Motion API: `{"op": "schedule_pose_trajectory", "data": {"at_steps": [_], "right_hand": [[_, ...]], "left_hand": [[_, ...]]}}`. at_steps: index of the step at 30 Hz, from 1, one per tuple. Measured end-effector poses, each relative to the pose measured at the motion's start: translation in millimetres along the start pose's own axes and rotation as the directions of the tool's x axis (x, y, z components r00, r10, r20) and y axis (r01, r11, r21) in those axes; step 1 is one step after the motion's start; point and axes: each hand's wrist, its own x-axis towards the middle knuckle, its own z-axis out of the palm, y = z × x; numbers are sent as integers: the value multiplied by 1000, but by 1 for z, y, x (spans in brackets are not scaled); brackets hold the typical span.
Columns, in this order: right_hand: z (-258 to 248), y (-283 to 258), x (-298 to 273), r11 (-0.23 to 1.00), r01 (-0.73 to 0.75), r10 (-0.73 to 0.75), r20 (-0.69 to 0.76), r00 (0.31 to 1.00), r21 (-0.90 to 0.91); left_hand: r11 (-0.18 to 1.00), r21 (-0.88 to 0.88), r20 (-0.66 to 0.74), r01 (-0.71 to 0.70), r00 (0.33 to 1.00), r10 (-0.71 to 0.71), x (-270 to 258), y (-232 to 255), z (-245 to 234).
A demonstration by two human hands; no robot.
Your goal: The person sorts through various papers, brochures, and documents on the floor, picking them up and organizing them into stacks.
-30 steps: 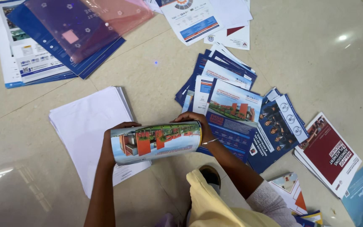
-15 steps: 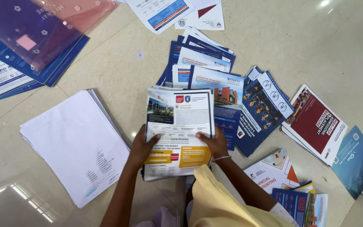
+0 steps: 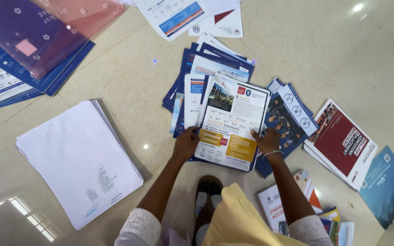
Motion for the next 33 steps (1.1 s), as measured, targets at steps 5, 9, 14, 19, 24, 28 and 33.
{"op": "schedule_pose_trajectory", "data": {"at_steps": [5,9,14,19,24,28,33], "right_hand": [[20,-1,0,992,-123,123,-5,992,-19],[23,-29,4,975,-209,209,13,978,78],[44,-73,23,993,21,-15,-55,998,113],[73,-109,59,950,312,-300,-207,931,26],[77,-128,103,979,178,-199,-269,942,-100],[53,-152,105,932,-86,101,-24,995,353],[15,-163,111,663,-408,167,408,898,627]], "left_hand": [[952,299,-208,60,978,4,-12,20,-24],[875,484,-405,-24,880,248,26,22,-68],[789,610,-307,-73,897,320,89,18,-87],[768,635,-195,-83,945,263,142,20,-92],[821,571,-331,10,918,220,168,35,-74],[893,437,-323,110,945,42,178,46,-65],[848,448,-274,283,946,-171,178,50,-60]]}}
